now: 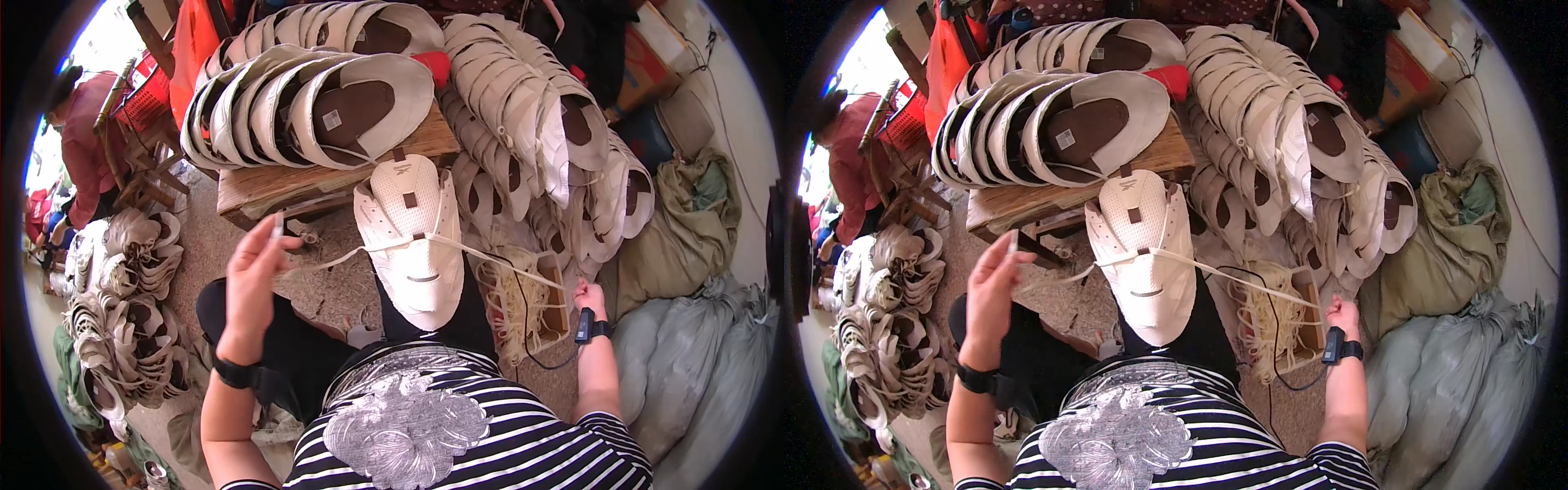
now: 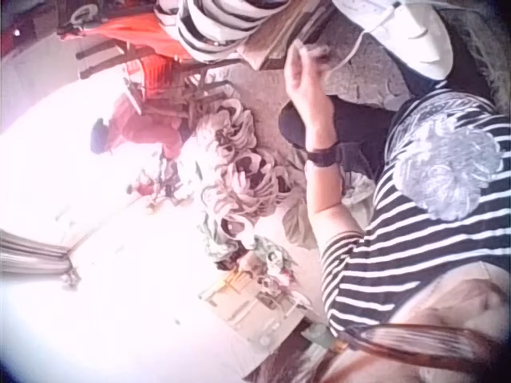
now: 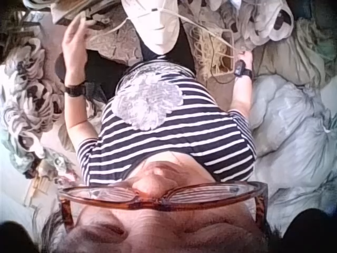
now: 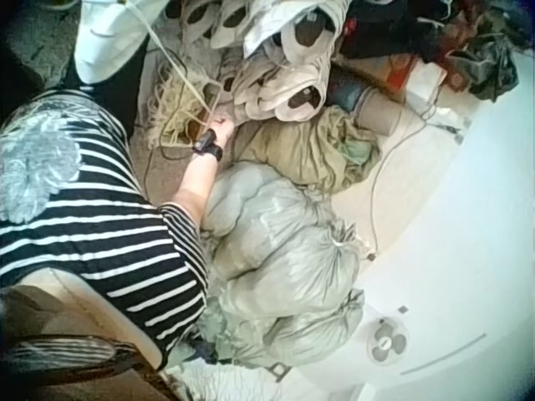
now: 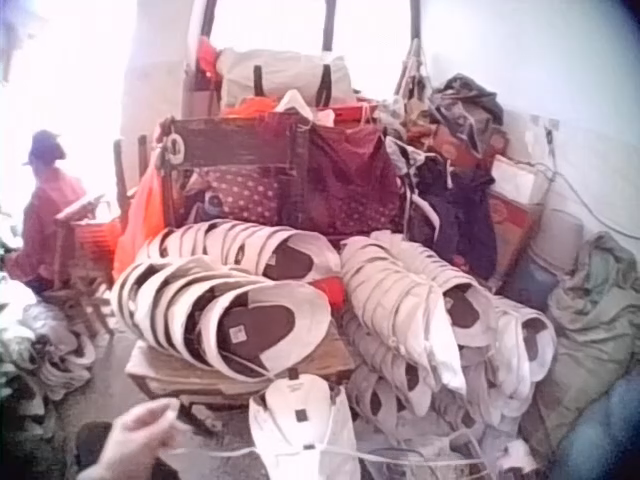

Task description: Insert laces into the eyelets of shoe uppers.

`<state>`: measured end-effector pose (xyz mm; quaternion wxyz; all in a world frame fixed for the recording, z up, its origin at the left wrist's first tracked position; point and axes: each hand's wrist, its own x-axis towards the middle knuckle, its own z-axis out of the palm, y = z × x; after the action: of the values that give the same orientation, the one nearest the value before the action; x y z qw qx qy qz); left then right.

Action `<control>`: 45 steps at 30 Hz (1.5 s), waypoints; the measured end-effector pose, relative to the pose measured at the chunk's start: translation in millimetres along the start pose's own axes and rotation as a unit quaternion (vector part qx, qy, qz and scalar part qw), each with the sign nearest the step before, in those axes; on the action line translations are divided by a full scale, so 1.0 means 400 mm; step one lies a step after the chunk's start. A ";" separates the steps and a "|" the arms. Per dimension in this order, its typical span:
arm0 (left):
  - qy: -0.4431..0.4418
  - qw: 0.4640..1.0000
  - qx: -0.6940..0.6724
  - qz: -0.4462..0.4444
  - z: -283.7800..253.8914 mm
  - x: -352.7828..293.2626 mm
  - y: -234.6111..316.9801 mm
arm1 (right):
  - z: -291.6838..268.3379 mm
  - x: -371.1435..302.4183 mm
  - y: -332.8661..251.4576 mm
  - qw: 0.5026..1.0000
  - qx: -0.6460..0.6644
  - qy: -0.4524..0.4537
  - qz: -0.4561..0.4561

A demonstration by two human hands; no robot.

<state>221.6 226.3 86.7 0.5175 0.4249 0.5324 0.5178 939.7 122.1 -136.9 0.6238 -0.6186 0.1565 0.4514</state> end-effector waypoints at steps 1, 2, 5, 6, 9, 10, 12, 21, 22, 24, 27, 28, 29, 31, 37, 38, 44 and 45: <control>-0.033 0.999 -0.023 -0.011 0.049 0.004 -0.006 | -0.047 0.023 -0.007 0.997 -0.062 0.050 -0.024; -0.064 0.997 -0.044 -0.021 0.089 0.007 -0.013 | -0.076 0.039 -0.011 0.986 -0.123 0.099 -0.045; -0.111 0.992 -0.053 -0.009 0.162 0.012 -0.050 | 0.047 -0.057 0.100 0.955 -0.290 -0.027 -0.058; -0.110 0.991 -0.075 -0.002 0.187 0.011 -0.063 | 0.116 -0.121 0.125 0.952 -0.292 -0.088 -0.038; -0.097 0.995 -0.022 -0.026 0.242 0.004 -0.083 | 0.354 -0.338 0.179 0.883 -0.406 -0.212 -0.099; -0.104 0.994 -0.016 -0.003 0.254 -0.001 -0.098 | 0.436 -0.444 0.201 0.867 -0.406 -0.252 -0.143; -0.127 0.991 0.032 -0.020 0.271 -0.012 -0.093 | 0.542 -0.597 0.223 0.839 -0.360 -0.351 -0.207; -0.101 0.986 0.124 -0.049 0.288 -0.021 -0.098 | 0.712 -0.787 0.297 0.691 -0.437 -0.519 -0.249; -0.095 0.985 0.137 -0.039 0.288 -0.018 -0.099 | 0.715 -0.786 0.304 0.674 -0.434 -0.521 -0.292; -0.086 0.984 0.151 -0.030 0.287 -0.015 -0.099 | 0.721 -0.791 0.302 0.656 -0.429 -0.525 -0.333; -0.089 0.988 0.112 -0.052 0.293 -0.005 -0.092 | 0.727 -0.817 0.279 0.642 -0.488 -0.513 -0.297; -0.088 0.988 0.124 -0.041 0.298 -0.001 -0.085 | 0.729 -0.822 0.278 0.636 -0.480 -0.515 -0.317; -0.088 0.987 0.135 -0.030 0.303 0.001 -0.079 | 0.728 -0.823 0.277 0.631 -0.472 -0.515 -0.338; -0.085 0.970 0.224 0.050 0.306 0.000 -0.067 | 0.723 -0.817 0.278 0.630 -0.467 -0.515 -0.345; -0.135 0.831 0.424 0.334 0.286 0.022 0.000 | 0.720 -0.810 0.273 0.619 -0.489 -0.503 -0.353; -0.127 0.802 0.436 0.388 0.284 0.031 0.022 | 0.725 -0.807 0.276 0.601 -0.496 -0.500 -0.377; -0.244 0.757 0.492 0.354 0.262 0.085 0.069 | 0.747 -0.810 0.286 0.525 -0.523 -0.461 -0.487; -0.257 0.746 0.507 0.347 0.260 0.088 0.061 | 0.752 -0.823 0.287 0.525 -0.523 -0.462 -0.487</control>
<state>318.9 275.2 114.6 0.1277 0.8973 0.3793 0.1862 564.6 255.2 94.7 0.2957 -0.5187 -0.7439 0.3003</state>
